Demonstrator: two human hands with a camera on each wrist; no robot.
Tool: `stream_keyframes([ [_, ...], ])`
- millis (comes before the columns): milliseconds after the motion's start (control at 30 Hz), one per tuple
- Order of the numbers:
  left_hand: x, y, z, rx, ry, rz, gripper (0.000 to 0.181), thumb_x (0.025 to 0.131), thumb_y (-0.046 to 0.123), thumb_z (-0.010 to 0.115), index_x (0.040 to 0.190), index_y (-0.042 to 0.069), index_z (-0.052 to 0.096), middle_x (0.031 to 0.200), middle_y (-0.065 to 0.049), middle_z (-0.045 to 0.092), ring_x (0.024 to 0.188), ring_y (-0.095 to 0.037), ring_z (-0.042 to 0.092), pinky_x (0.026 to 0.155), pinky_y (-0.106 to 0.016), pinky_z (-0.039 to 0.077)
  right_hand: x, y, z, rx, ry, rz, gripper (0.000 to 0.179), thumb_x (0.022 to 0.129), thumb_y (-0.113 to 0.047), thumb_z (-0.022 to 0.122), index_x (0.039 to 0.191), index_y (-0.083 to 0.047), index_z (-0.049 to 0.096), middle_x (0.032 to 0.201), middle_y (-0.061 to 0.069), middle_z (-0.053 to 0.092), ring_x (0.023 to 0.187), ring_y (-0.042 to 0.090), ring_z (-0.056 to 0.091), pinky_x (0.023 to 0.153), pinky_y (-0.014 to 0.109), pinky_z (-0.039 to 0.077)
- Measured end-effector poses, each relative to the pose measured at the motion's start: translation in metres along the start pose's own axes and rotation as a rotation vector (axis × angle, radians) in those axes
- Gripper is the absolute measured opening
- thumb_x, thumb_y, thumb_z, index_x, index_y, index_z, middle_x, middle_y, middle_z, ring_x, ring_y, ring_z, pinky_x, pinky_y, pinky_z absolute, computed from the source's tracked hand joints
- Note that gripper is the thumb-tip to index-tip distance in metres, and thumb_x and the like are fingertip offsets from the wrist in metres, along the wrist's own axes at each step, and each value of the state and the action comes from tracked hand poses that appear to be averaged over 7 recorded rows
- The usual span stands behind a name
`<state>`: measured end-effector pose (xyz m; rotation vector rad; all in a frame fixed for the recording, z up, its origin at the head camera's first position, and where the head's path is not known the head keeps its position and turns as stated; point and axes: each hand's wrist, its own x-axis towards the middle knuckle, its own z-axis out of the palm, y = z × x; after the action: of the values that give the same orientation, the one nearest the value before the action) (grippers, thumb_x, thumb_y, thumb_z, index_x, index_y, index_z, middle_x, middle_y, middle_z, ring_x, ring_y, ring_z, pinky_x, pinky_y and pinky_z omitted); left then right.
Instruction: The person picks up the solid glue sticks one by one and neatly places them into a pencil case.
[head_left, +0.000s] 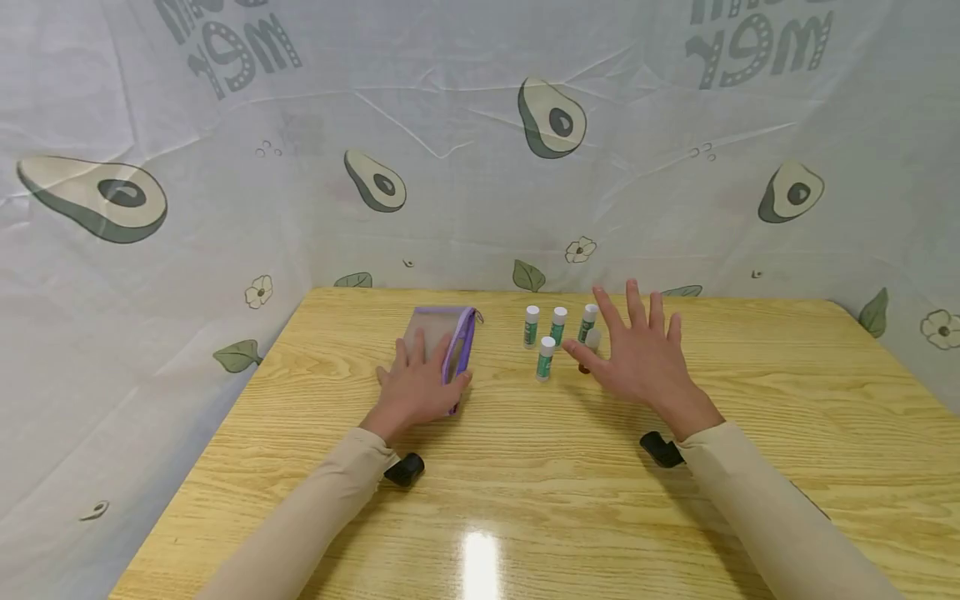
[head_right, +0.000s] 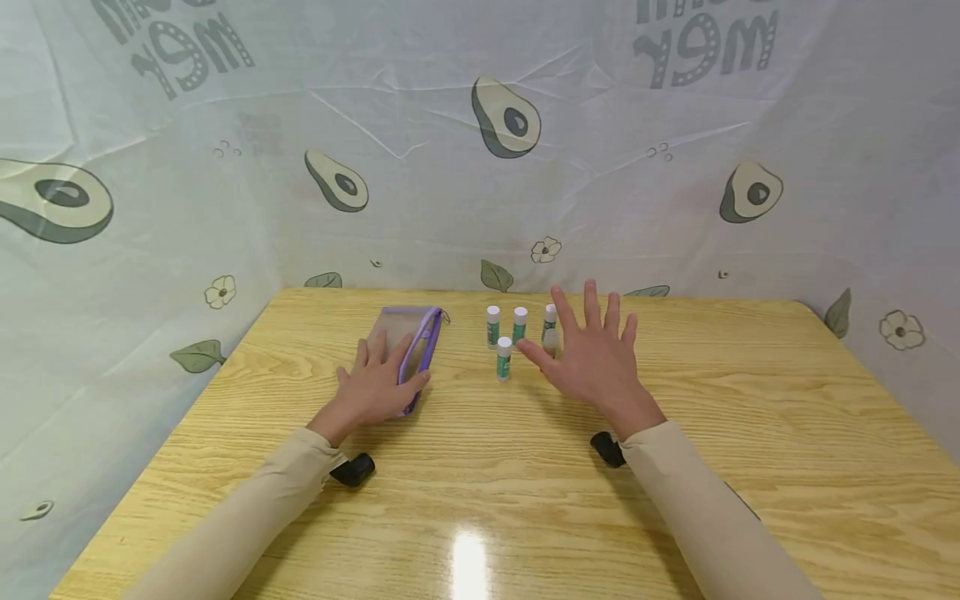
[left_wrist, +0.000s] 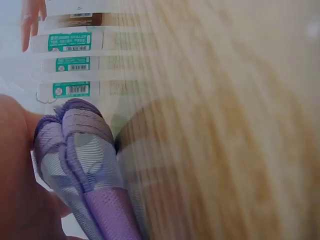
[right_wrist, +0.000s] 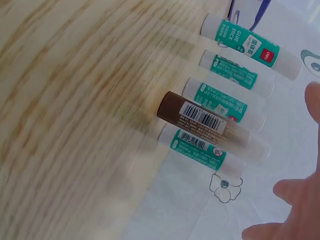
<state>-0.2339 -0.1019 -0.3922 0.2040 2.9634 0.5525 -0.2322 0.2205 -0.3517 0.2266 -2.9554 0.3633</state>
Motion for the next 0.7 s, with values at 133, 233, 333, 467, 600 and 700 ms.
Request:
stream_keyframes([
  [133, -0.0015, -0.0037, 0.0, -0.085, -0.032, -0.026, 0.074, 0.109, 0.055, 0.041, 0.173, 0.03, 0.014, 0.18, -0.019, -0.001, 0.165, -0.05, -0.003, 0.123, -0.084, 0.006, 0.0016, 0.0002, 0.0009, 0.031, 0.031, -0.003, 0.098, 0.1, -0.074, 0.051, 0.173, -0.023, 0.009, 0.177, 0.03, 0.0, 0.159, 0.064, 0.006, 0.121, 0.084, 0.01],
  [233, -0.0032, -0.0051, -0.0004, -0.156, -0.046, -0.043, 0.07, 0.11, 0.051, 0.038, 0.173, 0.028, 0.015, 0.18, -0.019, -0.003, 0.165, -0.049, -0.007, 0.126, -0.08, 0.0, 0.0033, 0.0005, 0.001, 0.102, 0.058, 0.002, 0.098, 0.101, -0.068, 0.056, 0.173, -0.019, 0.011, 0.176, 0.031, 0.006, 0.158, 0.061, 0.014, 0.122, 0.081, 0.018],
  [333, -0.0031, -0.006, 0.0012, -0.205, -0.049, -0.056, 0.067, 0.112, 0.05, 0.033, 0.173, 0.028, 0.015, 0.18, -0.018, -0.004, 0.165, -0.047, -0.01, 0.128, -0.077, -0.003, 0.0035, 0.0007, -0.0009, 0.225, 0.065, 0.015, 0.1, 0.101, -0.064, 0.059, 0.173, -0.016, 0.009, 0.177, 0.029, 0.011, 0.159, 0.057, 0.019, 0.122, 0.079, 0.024],
  [467, -0.0022, -0.0074, 0.0038, -0.255, -0.044, -0.067, 0.065, 0.113, 0.052, 0.026, 0.173, 0.028, 0.015, 0.18, -0.017, -0.004, 0.166, -0.045, -0.012, 0.129, -0.074, -0.005, 0.0027, 0.0006, -0.0036, 0.388, 0.061, 0.048, 0.102, 0.102, -0.062, 0.06, 0.173, -0.015, 0.004, 0.177, 0.025, 0.018, 0.158, 0.056, 0.024, 0.12, 0.078, 0.029],
  [600, -0.0021, -0.0083, 0.0051, -0.318, -0.03, -0.081, 0.064, 0.113, 0.052, 0.02, 0.172, 0.027, 0.016, 0.18, -0.016, -0.004, 0.166, -0.042, -0.013, 0.13, -0.072, -0.008, 0.0008, 0.0006, -0.0044, 0.475, 0.08, 0.092, 0.103, 0.102, -0.062, 0.061, 0.173, -0.017, 0.002, 0.176, 0.022, 0.025, 0.157, 0.053, 0.031, 0.116, 0.076, 0.037],
  [700, -0.0011, -0.009, 0.0072, -0.359, -0.001, -0.087, 0.063, 0.114, 0.049, 0.016, 0.172, 0.025, 0.017, 0.18, -0.017, -0.001, 0.166, -0.042, -0.012, 0.13, -0.072, -0.008, -0.0008, 0.0008, -0.0048, 0.521, 0.103, 0.116, 0.101, 0.102, -0.059, 0.063, 0.173, -0.018, 0.004, 0.175, 0.02, 0.029, 0.157, 0.05, 0.034, 0.115, 0.074, 0.041],
])
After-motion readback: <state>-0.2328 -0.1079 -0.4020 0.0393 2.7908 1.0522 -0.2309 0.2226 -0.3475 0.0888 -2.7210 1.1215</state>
